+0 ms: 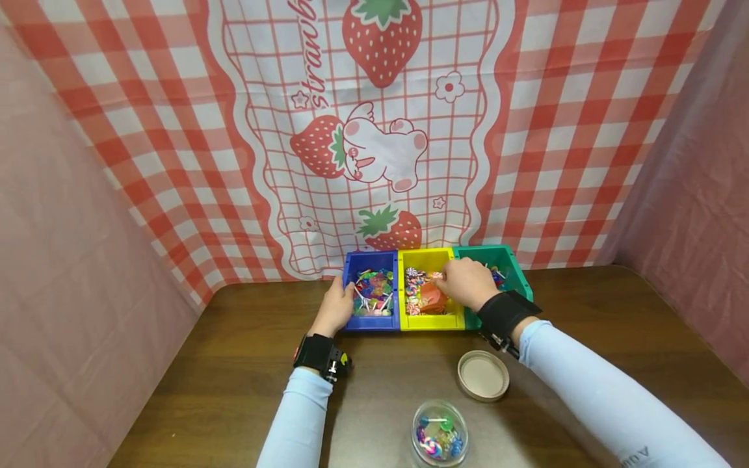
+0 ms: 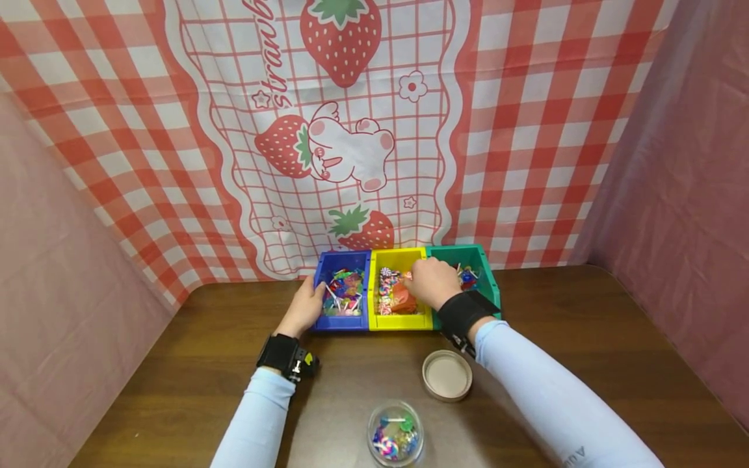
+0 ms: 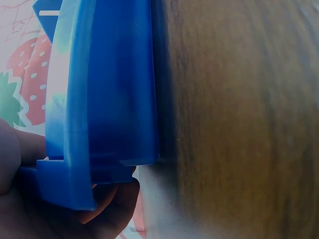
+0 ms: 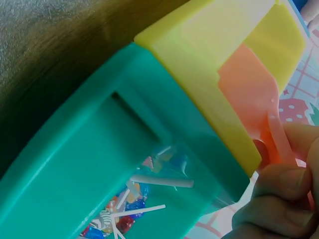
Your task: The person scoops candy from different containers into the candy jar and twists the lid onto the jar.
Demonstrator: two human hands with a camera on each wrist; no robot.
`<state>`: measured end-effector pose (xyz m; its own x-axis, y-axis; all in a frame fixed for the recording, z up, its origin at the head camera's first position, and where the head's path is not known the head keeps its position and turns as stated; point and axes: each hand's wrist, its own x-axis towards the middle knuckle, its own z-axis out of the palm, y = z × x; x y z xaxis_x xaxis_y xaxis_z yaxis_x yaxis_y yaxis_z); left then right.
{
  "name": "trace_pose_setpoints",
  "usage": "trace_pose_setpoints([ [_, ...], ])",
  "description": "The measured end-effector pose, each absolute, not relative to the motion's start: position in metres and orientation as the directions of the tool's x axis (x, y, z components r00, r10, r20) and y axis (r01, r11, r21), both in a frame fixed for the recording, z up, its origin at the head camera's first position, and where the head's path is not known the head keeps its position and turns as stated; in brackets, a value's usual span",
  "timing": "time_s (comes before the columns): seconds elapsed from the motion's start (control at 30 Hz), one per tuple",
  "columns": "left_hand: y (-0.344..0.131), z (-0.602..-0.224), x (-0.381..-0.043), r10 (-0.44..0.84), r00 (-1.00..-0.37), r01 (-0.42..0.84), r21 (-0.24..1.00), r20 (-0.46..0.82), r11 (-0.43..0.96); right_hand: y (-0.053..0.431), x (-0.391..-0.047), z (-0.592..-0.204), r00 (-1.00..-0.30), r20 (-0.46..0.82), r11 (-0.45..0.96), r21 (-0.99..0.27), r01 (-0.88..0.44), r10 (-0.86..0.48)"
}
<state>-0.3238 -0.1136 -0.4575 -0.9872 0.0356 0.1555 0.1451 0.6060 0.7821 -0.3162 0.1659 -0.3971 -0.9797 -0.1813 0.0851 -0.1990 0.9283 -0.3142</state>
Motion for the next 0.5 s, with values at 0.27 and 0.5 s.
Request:
trace_pose_setpoints([
  [0.27,-0.116,-0.457,-0.324,0.027,-0.985,0.148,0.764,0.169,0.629,0.162,-0.319,-0.400,-0.974,0.127,0.930,-0.297,-0.218,-0.187],
  [0.5,-0.114,-0.459,-0.324,0.035,-0.986,0.148,0.773,0.161,0.617,0.152,-0.315,-0.419,-0.912,0.261,0.914,-0.173,-0.368,-0.318],
])
